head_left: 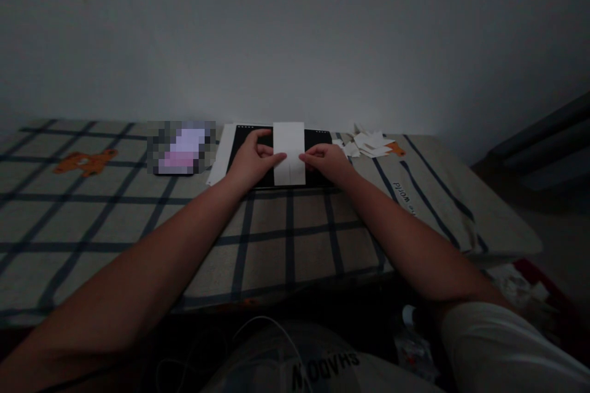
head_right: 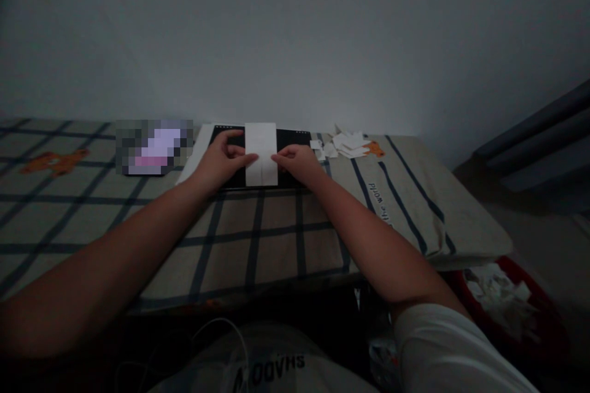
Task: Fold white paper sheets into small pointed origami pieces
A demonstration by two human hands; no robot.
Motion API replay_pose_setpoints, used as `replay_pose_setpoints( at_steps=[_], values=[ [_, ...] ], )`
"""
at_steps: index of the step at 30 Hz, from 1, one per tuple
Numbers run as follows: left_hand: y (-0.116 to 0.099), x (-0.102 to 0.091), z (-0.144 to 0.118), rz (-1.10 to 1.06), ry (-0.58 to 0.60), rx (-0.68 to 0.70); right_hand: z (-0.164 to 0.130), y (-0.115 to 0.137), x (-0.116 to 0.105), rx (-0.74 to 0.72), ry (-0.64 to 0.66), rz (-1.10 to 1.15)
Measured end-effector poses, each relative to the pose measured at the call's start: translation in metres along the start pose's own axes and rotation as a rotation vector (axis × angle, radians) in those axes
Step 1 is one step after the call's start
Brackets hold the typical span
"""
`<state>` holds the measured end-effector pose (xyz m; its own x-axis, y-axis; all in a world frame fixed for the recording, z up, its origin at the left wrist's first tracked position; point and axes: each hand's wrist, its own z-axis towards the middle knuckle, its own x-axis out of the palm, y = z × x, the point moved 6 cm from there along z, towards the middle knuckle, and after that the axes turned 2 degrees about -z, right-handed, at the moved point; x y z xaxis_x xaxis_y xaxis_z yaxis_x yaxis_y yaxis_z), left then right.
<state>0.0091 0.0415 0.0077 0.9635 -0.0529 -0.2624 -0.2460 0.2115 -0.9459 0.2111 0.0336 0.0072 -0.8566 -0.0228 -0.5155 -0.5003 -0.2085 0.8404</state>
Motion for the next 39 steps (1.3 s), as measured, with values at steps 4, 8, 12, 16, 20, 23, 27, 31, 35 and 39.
replay_pose_setpoints(
  at_steps=[4,8,12,16,20,23,27,31,35,39],
  values=[
    [-0.011,-0.005,0.001,0.342,-0.029,0.214,0.002,0.002,-0.004,-0.062,-0.056,-0.233],
    [-0.018,0.01,-0.006,0.601,0.178,0.417,0.003,-0.001,0.001,-0.074,-0.018,-0.32],
    [-0.009,0.021,-0.01,0.752,0.326,0.411,0.002,-0.004,0.003,-0.085,-0.016,-0.411],
    [0.001,0.024,-0.009,0.805,0.376,0.362,-0.002,0.006,0.006,-0.279,-0.019,-0.513],
    [0.003,0.024,-0.009,0.855,0.389,0.349,-0.005,0.009,0.015,-0.398,0.102,-0.565],
    [0.0,0.023,-0.01,0.875,0.391,0.346,-0.005,0.006,0.018,-0.39,0.188,-0.558],
    [-0.004,0.02,-0.01,0.859,0.431,0.379,-0.005,0.006,0.015,-0.383,0.248,-0.541],
    [-0.004,0.014,-0.007,0.846,0.478,0.394,-0.011,0.009,0.013,-0.378,0.322,-0.561],
    [-0.005,0.012,-0.006,0.822,0.49,0.407,-0.018,0.012,0.014,-0.343,0.404,-0.622],
    [-0.006,0.012,-0.007,0.866,0.503,0.432,-0.02,0.017,0.012,-0.383,0.402,-0.629]
  ],
)
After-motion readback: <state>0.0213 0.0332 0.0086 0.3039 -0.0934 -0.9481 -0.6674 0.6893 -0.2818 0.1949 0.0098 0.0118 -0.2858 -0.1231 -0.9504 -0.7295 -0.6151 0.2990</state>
